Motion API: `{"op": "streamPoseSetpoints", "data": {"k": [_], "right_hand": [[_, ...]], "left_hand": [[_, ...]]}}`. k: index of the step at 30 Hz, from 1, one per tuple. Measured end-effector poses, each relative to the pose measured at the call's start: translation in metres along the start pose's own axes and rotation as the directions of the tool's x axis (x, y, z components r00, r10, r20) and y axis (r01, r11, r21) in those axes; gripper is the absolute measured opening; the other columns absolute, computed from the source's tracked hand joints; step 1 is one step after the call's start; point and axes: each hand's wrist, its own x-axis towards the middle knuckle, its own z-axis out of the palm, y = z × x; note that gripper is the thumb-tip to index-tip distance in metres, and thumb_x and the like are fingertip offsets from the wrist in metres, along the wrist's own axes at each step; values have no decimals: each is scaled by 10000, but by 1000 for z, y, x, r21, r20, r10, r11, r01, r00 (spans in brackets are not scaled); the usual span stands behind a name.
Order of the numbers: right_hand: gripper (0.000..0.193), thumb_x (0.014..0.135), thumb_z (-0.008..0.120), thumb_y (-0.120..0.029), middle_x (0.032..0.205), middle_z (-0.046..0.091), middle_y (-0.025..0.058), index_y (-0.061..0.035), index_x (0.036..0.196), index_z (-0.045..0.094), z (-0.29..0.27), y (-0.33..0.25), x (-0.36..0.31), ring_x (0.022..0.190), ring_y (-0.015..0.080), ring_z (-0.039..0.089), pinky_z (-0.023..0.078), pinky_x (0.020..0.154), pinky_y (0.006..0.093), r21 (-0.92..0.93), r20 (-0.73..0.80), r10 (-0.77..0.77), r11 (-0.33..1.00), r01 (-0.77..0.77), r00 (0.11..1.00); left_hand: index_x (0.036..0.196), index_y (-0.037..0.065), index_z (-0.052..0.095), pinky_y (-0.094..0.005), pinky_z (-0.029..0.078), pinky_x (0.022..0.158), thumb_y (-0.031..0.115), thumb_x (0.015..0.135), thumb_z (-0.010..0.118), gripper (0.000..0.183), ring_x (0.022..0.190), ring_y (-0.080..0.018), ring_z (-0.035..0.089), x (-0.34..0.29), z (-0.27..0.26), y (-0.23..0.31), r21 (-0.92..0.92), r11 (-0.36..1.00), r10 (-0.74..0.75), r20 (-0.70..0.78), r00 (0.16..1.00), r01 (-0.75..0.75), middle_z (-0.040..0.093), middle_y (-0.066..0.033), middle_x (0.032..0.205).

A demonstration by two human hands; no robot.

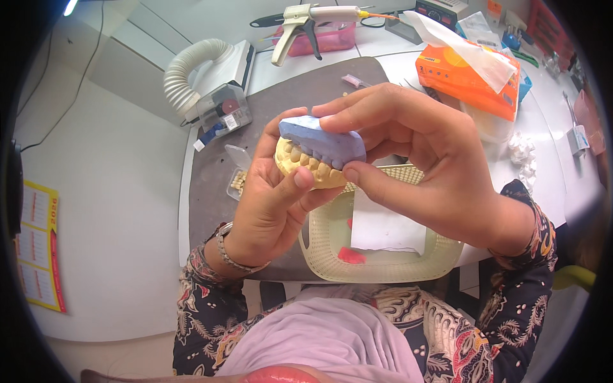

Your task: The person uses a rotary tool to grind and shape individual artificial teeth, then cleans them with a toothbrush. They place the prepared teeth into a yellow denture base and fit it against a blue dental cast to check the alignment.

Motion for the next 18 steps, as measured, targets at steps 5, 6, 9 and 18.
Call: {"op": "streamPoseSetpoints", "data": {"k": [5, 6, 9, 18], "right_hand": [[344, 797, 602, 52, 1212, 492, 207, 25, 1125, 502, 2, 3, -1, 1123, 224, 526, 475, 914, 311, 54, -33, -4, 999, 6, 999], [341, 798, 606, 47, 1212, 492, 208, 24, 1123, 504, 2, 3, -1, 1125, 225, 524, 477, 914, 311, 64, -35, -1, 998, 3, 999], [341, 799, 616, 34, 1209, 492, 207, 22, 1122, 504, 1, 4, -2, 1133, 229, 519, 480, 914, 310, 72, -33, -1, 997, 4, 999], [391, 772, 644, 37, 1193, 483, 201, 8, 1124, 477, 0, 5, -1, 1152, 241, 498, 459, 922, 325, -18, 30, -37, 999, 37, 999]], "left_hand": [[1237, 77, 355, -331, 497, 911, 19, 814, 644, 516, 1078, -174, 541, -1, 0, 0, -2, 1000, 1, -5, 1000, -1, 501, -83, 1162], [1233, 73, 358, -332, 496, 913, 18, 813, 645, 512, 1078, -175, 541, -2, 1, -1, 0, 1000, 4, -4, 1000, -4, 504, -86, 1158], [1221, 63, 362, -333, 495, 915, 17, 812, 646, 500, 1074, -174, 543, -2, 3, -2, -7, 1000, 13, -10, 1000, -13, 513, -91, 1146], [1206, 50, 365, -319, 469, 941, -25, 791, 653, 510, 1090, -169, 529, -1, 0, -5, 23, 999, 41, -33, 999, -40, 494, -78, 1148]]}}
